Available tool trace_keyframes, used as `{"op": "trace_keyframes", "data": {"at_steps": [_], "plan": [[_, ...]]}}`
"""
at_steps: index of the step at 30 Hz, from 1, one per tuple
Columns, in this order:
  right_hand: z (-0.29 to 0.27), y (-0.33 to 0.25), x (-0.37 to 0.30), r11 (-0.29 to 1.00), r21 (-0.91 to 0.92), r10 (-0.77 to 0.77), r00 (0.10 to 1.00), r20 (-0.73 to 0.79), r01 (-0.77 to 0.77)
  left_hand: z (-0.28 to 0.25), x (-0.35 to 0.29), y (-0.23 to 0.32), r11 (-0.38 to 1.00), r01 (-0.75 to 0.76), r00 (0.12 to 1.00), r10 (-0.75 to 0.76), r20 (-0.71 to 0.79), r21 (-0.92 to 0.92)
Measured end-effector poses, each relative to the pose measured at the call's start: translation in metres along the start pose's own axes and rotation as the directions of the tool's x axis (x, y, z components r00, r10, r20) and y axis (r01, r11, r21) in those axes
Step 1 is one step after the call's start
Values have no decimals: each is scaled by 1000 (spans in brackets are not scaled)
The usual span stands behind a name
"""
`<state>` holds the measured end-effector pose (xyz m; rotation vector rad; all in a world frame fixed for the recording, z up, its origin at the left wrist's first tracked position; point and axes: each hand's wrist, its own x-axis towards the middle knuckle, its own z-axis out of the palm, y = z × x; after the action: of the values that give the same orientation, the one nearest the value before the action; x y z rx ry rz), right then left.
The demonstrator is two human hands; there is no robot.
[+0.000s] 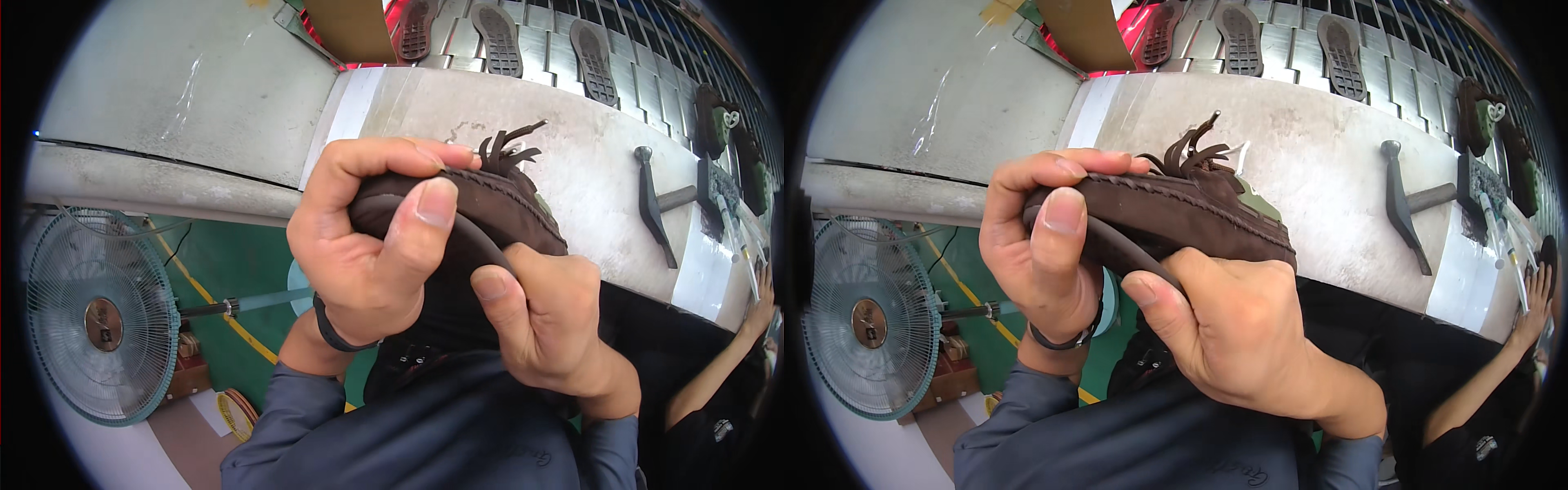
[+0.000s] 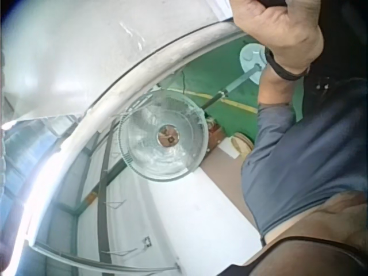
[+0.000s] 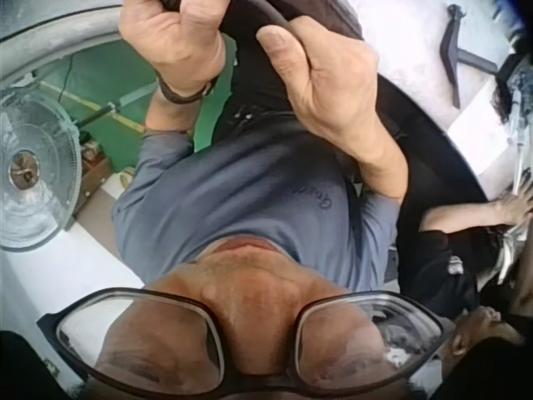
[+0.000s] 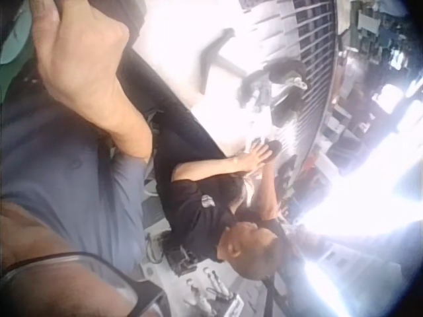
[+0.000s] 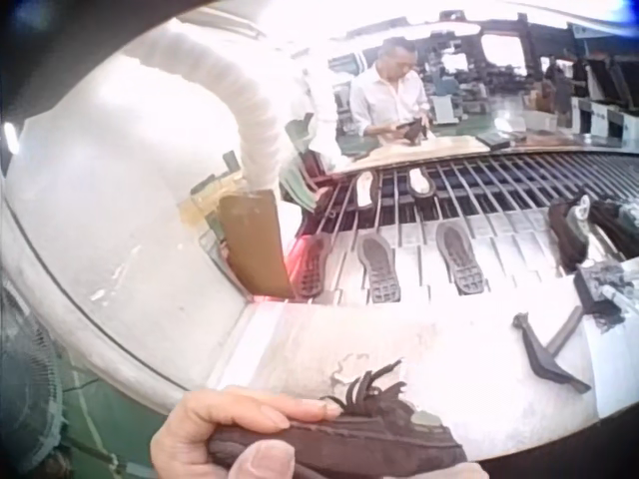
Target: The person attaches outsoles onto shoe uppers by pressing them together by hand, secures them by tapping along the edges with a hammer, and repeats the process on another shoe retrieved from a conveyor.
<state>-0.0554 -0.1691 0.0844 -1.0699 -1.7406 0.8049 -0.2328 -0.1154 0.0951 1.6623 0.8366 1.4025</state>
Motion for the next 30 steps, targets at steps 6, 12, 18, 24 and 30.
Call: {"op": "trace_keyframes", "data": {"at_steps": [6,12,18,24,30], "plan": [[-2,10,-2,998,-64,8,999,-41,-10,-2,0,0,974,108,991,-122,-61,-200],[6,9,2,999,-42,14,998,-55,-16,-7,1,3,993,112,993,-113,-22,-24],[4,9,3,998,-62,12,998,-66,-16,-8,1,1,996,92,996,-93,-16,-8],[4,8,3,998,-38,37,997,-62,-40,-11,-7,-4,994,38,999,-40,15,102],[-18,27,15,839,-543,43,990,135,38,13,-67,-82,986,-40,981,8,-195,-160]]}}
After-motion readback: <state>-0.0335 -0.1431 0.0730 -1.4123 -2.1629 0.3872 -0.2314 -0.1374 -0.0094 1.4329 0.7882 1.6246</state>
